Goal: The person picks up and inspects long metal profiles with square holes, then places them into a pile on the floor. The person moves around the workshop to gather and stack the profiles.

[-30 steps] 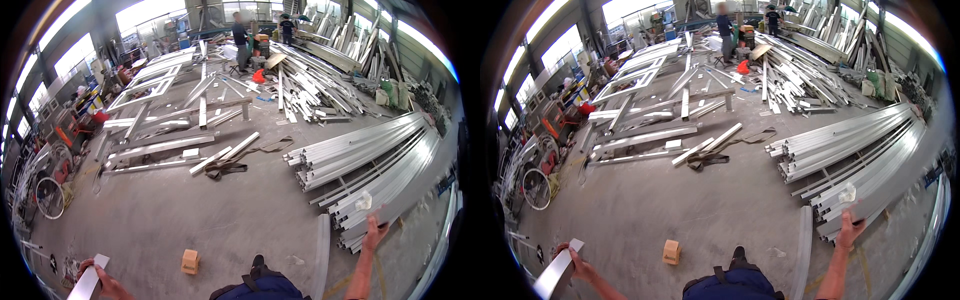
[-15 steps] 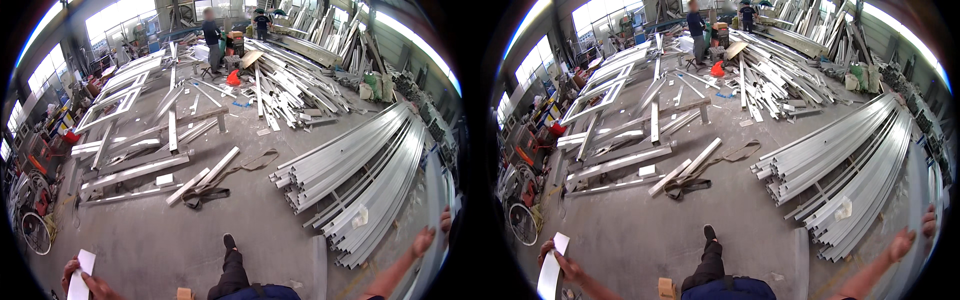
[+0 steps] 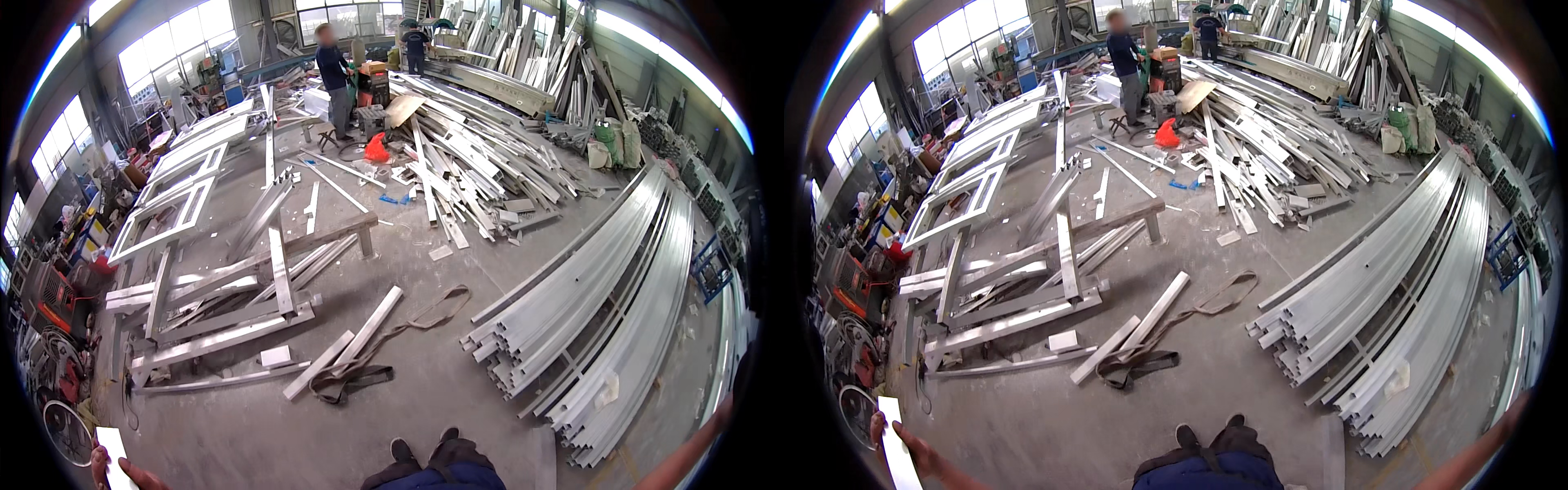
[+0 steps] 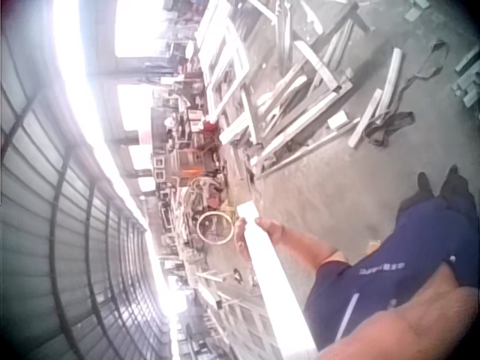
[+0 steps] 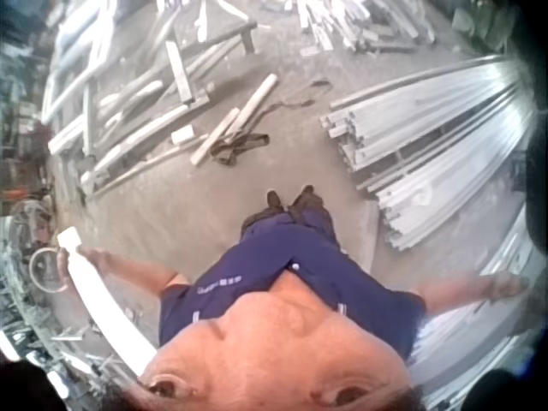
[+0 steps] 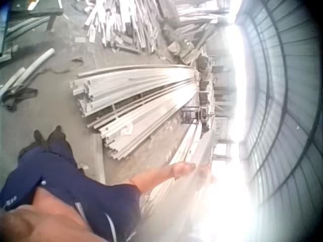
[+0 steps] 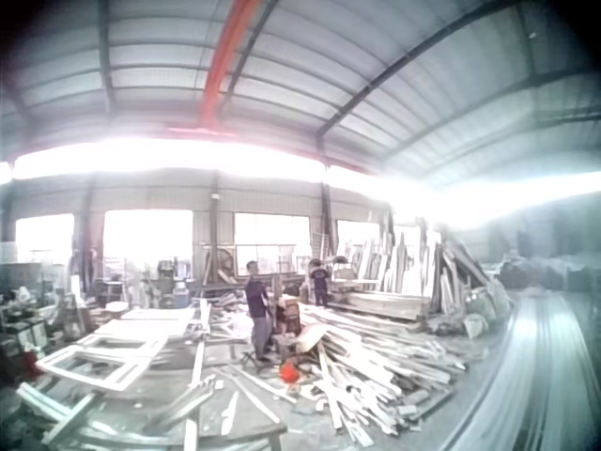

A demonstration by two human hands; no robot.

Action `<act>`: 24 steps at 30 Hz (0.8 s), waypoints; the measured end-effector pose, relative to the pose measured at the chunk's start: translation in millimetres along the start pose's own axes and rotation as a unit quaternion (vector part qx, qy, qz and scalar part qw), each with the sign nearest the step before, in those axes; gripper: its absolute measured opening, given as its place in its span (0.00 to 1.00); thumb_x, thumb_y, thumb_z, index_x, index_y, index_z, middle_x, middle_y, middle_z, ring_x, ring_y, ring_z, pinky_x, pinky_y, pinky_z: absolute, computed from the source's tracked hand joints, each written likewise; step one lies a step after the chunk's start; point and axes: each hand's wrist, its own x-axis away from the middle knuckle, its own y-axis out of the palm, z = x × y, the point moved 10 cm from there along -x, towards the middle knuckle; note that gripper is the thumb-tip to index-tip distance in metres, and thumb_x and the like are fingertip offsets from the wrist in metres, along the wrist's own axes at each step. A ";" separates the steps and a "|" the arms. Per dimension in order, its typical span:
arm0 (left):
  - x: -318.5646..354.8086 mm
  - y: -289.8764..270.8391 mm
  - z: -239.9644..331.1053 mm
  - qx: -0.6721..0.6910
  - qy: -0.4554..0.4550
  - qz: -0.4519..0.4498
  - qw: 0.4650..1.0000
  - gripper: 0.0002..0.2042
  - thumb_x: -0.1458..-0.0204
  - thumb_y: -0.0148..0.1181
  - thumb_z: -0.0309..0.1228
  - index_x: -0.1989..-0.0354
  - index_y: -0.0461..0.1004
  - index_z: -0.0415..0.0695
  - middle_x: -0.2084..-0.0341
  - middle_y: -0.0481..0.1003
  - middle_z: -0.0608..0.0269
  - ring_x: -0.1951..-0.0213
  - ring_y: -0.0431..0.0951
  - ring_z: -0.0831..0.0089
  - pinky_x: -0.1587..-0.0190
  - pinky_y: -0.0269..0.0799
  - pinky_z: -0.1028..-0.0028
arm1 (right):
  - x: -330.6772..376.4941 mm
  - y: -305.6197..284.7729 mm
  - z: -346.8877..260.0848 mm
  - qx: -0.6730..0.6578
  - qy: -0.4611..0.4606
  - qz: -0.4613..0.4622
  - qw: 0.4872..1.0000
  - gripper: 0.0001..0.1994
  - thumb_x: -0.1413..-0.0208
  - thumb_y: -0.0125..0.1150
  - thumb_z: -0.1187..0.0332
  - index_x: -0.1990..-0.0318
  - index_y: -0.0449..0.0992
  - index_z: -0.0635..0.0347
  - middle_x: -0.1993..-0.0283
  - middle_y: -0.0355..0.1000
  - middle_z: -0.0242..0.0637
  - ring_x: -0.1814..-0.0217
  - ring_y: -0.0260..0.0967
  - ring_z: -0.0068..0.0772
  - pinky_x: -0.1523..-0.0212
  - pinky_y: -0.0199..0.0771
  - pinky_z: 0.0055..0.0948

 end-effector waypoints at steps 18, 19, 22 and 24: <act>-76.2 332.1 108.4 -0.109 0.123 -0.014 0.986 0.29 0.45 0.59 0.20 0.37 0.53 0.42 0.51 0.72 0.41 0.51 0.75 0.49 0.48 0.74 0.53 | 382.7 408.5 160.1 -0.237 0.603 -0.320 0.691 0.17 0.44 0.56 0.67 0.49 0.66 0.63 0.55 0.67 0.40 0.49 0.66 0.42 0.37 0.62 0.52; -80.8 361.4 115.3 -0.157 0.122 -0.044 0.979 0.27 0.44 0.58 0.22 0.37 0.54 0.40 0.51 0.72 0.41 0.50 0.75 0.49 0.48 0.74 0.53 | 396.5 425.4 158.4 -0.244 0.619 -0.340 0.664 0.17 0.44 0.56 0.67 0.49 0.66 0.63 0.55 0.67 0.40 0.49 0.66 0.42 0.37 0.62 0.52; -100.6 431.0 138.0 -0.058 0.124 -0.037 0.990 0.23 0.40 0.53 0.28 0.39 0.55 0.38 0.49 0.70 0.37 0.45 0.72 0.47 0.45 0.71 0.51 | 425.5 461.2 152.8 -0.266 0.655 -0.390 0.589 0.17 0.44 0.56 0.67 0.49 0.66 0.63 0.55 0.67 0.41 0.49 0.66 0.42 0.37 0.62 0.51; -92.6 480.2 140.5 0.044 0.104 -0.022 0.993 0.22 0.37 0.50 0.31 0.37 0.53 0.40 0.45 0.67 0.35 0.42 0.68 0.43 0.42 0.68 0.47 | 443.6 484.8 156.1 -0.273 0.676 -0.408 0.550 0.17 0.44 0.56 0.67 0.49 0.66 0.63 0.54 0.67 0.41 0.48 0.66 0.42 0.37 0.62 0.51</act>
